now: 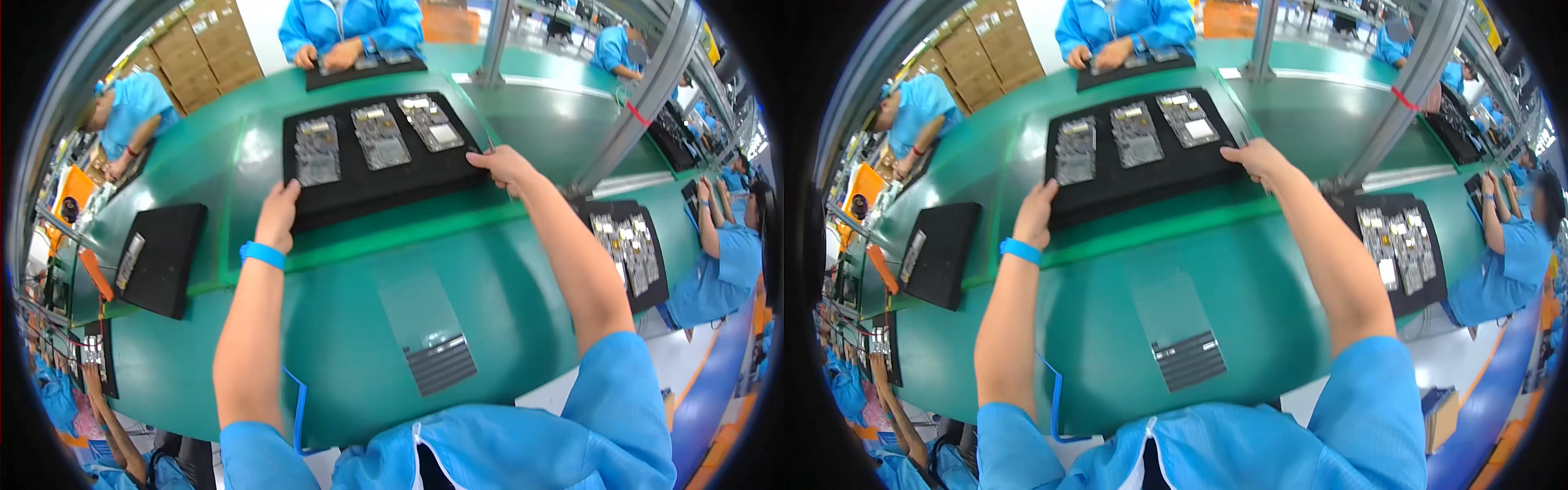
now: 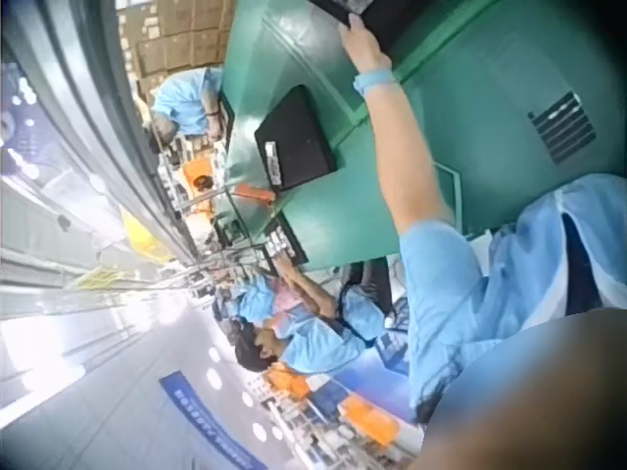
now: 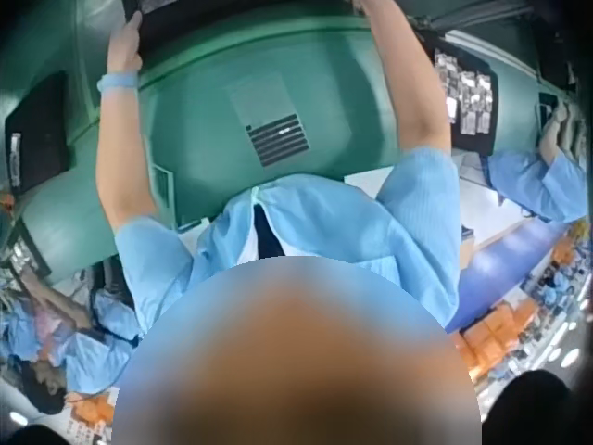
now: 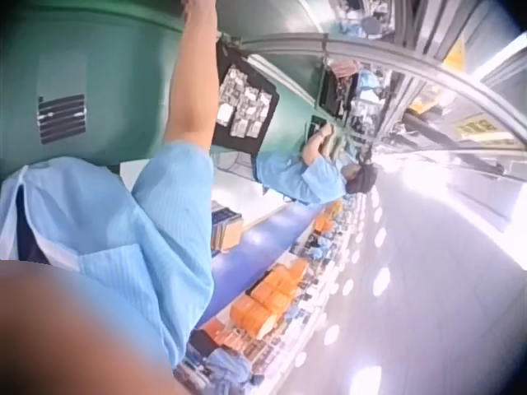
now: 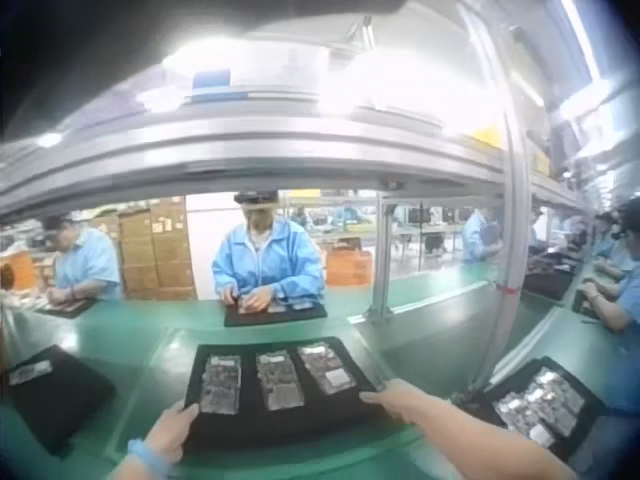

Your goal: The person sits at a workstation in a factory and uses tweezers to place small rectangular components onto circuit boards. They handle multiple boards sequentially, picking components from a strip and applying them to specific areas on the boards.

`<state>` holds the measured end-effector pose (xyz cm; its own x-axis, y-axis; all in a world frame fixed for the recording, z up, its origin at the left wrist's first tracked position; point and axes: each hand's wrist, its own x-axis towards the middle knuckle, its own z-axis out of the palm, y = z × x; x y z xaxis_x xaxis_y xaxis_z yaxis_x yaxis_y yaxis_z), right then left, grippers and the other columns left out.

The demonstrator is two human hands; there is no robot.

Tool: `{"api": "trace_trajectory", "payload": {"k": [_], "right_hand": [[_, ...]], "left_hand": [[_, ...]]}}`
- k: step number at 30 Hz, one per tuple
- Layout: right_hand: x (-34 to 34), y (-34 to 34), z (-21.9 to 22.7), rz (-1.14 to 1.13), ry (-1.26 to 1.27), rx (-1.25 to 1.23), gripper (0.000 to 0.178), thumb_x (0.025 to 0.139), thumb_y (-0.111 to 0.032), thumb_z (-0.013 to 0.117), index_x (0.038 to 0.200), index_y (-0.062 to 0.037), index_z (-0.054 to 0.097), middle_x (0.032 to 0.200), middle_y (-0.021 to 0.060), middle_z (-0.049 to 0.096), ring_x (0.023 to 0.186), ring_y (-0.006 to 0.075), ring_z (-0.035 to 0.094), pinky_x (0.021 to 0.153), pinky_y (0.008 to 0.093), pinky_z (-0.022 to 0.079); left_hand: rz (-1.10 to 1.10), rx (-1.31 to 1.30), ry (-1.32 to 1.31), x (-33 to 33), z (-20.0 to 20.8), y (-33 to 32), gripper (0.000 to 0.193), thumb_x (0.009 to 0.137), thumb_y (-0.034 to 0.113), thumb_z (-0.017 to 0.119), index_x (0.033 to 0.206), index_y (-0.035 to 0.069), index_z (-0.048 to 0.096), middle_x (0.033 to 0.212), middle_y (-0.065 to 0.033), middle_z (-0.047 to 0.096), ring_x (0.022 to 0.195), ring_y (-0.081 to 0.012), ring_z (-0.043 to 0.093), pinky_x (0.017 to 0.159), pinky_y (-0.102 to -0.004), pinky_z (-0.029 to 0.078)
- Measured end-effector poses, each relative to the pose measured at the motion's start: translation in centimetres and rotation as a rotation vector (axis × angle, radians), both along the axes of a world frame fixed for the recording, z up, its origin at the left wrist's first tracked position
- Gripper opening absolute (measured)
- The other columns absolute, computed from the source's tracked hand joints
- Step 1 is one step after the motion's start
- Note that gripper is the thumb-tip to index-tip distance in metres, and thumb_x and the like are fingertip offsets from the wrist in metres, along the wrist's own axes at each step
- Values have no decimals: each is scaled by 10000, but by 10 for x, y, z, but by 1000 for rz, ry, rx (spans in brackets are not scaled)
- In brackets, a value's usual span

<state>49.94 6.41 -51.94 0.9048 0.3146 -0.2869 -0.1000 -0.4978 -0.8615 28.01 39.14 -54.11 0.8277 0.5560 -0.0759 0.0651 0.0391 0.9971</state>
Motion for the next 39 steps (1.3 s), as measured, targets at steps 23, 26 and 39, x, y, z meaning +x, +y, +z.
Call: {"api": "trace_trajectory", "payload": {"k": [23, 26, 39], "right_hand": [[-262, -101, 4, 273, 90, 413, 646, 996, -514, 231, 843, -9, 604, 631, 37, 572, 483, 51, 498, 462, 176, 385], [-281, -65, -22, 169, 198, 569, 327, 955, -323, 525, 917, -1, 566, 722, 50, 611, 560, 75, 579, 527, 189, 457], [-291, -37, -36, 71, 180, 446, 193, 862, -126, 681, 886, 6, 541, 767, 48, 633, 648, 94, 648, 553, 204, 515]], "left_hand": [[-659, 1239, -24, -189, 8, -201, 427, 746, 104, 704, 1137, -17, 582, 1183, -210, 530, 1056, -344, 548, 871, -418, 478], [-663, 1293, 42, -182, -4, -205, 511, 731, 156, 727, 1178, -20, 553, 1240, -251, 475, 1124, -371, 499, 902, -429, 466], [-709, 1287, -6, -185, -16, -199, 471, 734, 209, 724, 1165, 62, 602, 1267, -267, 455, 1147, -418, 468, 870, -444, 498]]}}
